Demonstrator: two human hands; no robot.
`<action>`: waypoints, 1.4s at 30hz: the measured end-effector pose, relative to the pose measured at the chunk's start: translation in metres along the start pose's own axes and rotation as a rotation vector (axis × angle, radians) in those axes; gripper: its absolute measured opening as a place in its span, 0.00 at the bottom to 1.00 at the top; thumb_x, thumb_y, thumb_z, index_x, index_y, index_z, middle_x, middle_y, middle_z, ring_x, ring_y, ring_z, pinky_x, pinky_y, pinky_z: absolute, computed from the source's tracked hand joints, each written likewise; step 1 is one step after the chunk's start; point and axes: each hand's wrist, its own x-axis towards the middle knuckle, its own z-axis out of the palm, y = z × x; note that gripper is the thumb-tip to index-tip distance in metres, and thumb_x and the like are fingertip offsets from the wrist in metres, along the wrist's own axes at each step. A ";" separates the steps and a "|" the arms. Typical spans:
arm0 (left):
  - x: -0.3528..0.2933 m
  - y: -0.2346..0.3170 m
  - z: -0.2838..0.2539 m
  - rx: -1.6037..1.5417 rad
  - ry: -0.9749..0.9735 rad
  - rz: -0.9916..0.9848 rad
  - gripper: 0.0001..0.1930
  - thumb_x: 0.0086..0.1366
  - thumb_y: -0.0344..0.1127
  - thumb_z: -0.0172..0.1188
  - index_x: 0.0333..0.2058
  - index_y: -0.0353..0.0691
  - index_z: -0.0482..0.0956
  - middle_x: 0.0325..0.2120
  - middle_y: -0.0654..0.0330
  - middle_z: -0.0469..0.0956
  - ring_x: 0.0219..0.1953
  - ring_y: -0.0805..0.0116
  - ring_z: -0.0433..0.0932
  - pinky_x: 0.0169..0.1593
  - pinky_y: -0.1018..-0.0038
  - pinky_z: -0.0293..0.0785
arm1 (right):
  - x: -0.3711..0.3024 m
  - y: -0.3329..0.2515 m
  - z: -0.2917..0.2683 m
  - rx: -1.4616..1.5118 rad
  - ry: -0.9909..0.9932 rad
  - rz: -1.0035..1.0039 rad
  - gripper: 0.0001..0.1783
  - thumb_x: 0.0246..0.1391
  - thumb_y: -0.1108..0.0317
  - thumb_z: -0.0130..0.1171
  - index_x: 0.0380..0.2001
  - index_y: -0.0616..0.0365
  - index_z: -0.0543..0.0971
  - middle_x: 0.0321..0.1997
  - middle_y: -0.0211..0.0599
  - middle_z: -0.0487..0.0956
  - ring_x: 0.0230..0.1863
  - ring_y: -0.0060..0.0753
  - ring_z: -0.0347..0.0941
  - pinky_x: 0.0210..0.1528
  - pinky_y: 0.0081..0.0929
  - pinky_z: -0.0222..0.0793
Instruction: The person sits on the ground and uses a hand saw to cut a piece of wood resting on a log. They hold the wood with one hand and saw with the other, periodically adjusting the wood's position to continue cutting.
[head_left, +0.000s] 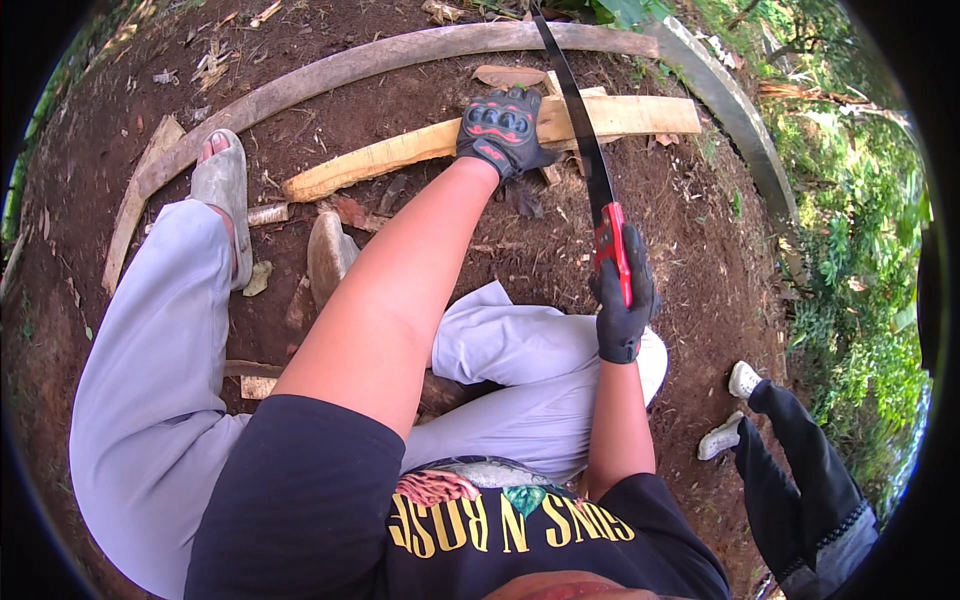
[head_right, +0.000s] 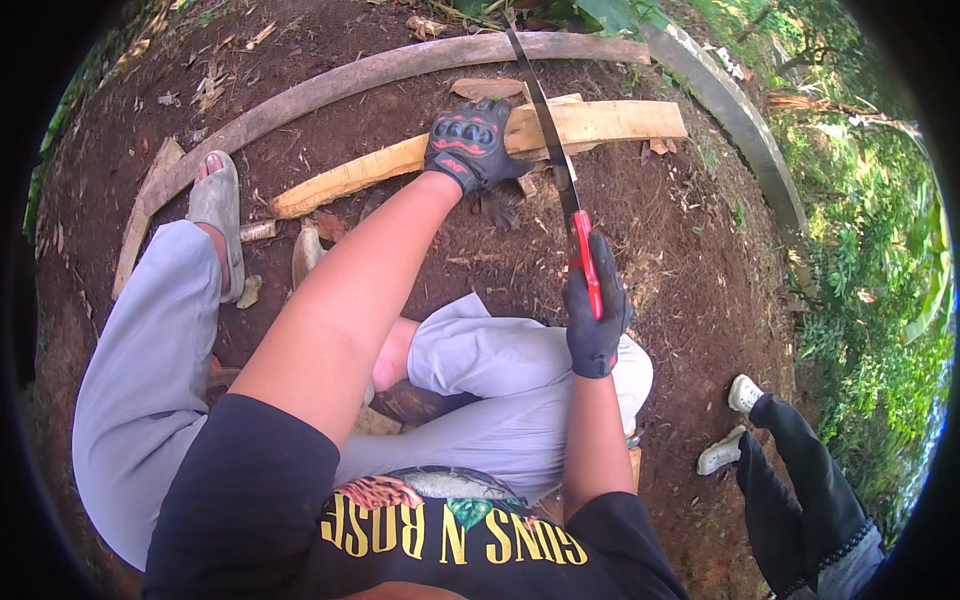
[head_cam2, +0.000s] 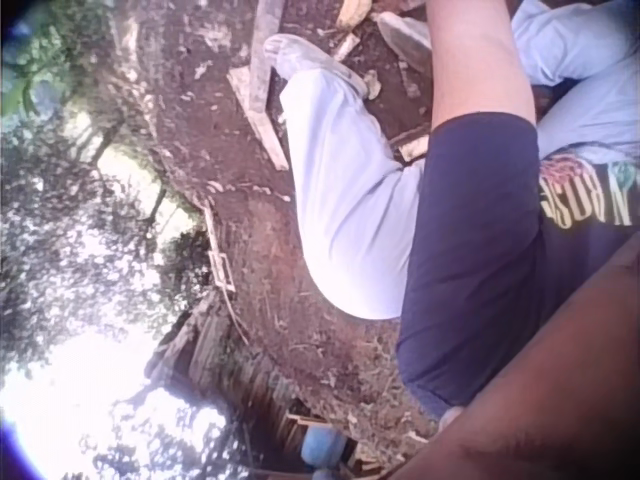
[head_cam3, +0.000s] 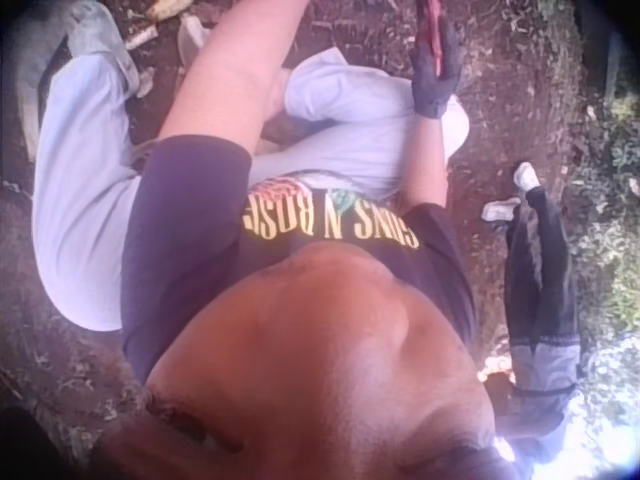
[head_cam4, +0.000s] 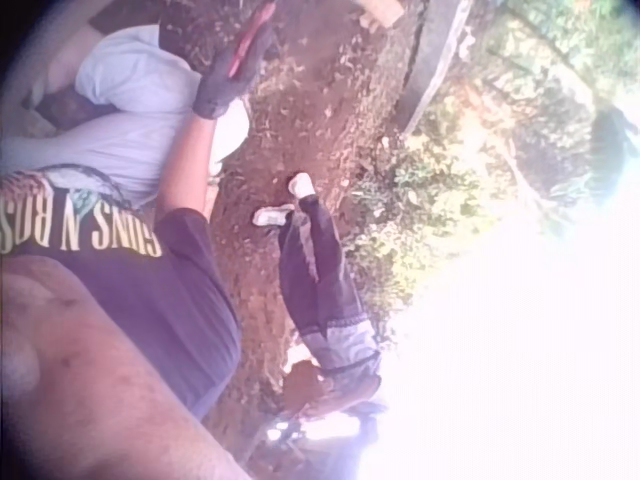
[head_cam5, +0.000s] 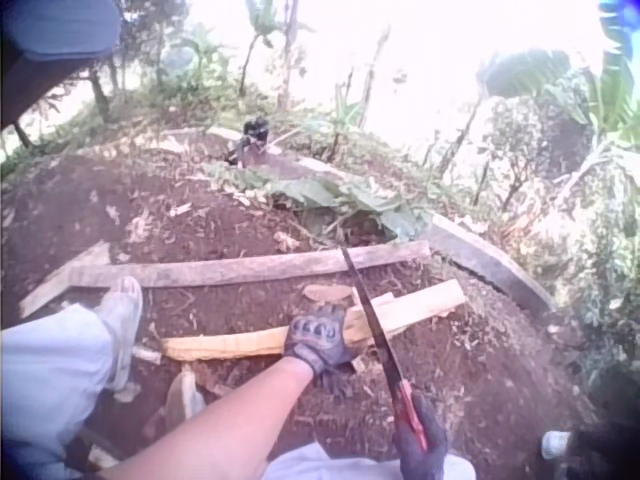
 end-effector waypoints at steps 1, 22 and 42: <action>-0.001 0.001 0.000 -0.004 0.006 -0.001 0.49 0.55 0.71 0.76 0.66 0.42 0.78 0.60 0.50 0.83 0.59 0.50 0.86 0.63 0.52 0.81 | 0.005 0.000 0.007 -0.001 0.021 -0.025 0.32 0.69 0.69 0.65 0.75 0.57 0.77 0.62 0.41 0.88 0.41 0.24 0.83 0.41 0.28 0.81; 0.001 0.019 0.003 0.110 0.025 -0.034 0.52 0.54 0.68 0.78 0.70 0.40 0.76 0.62 0.42 0.82 0.63 0.44 0.83 0.66 0.52 0.79 | 0.086 -0.024 0.042 0.173 0.011 -0.278 0.29 0.65 0.72 0.68 0.69 0.54 0.81 0.67 0.54 0.84 0.69 0.52 0.82 0.69 0.42 0.77; 0.000 0.026 0.014 0.175 0.072 -0.016 0.62 0.56 0.71 0.76 0.76 0.31 0.65 0.72 0.37 0.72 0.73 0.41 0.72 0.76 0.51 0.68 | 0.105 -0.024 -0.003 0.274 0.355 -0.355 0.28 0.66 0.69 0.66 0.69 0.59 0.80 0.67 0.54 0.84 0.65 0.53 0.84 0.66 0.43 0.78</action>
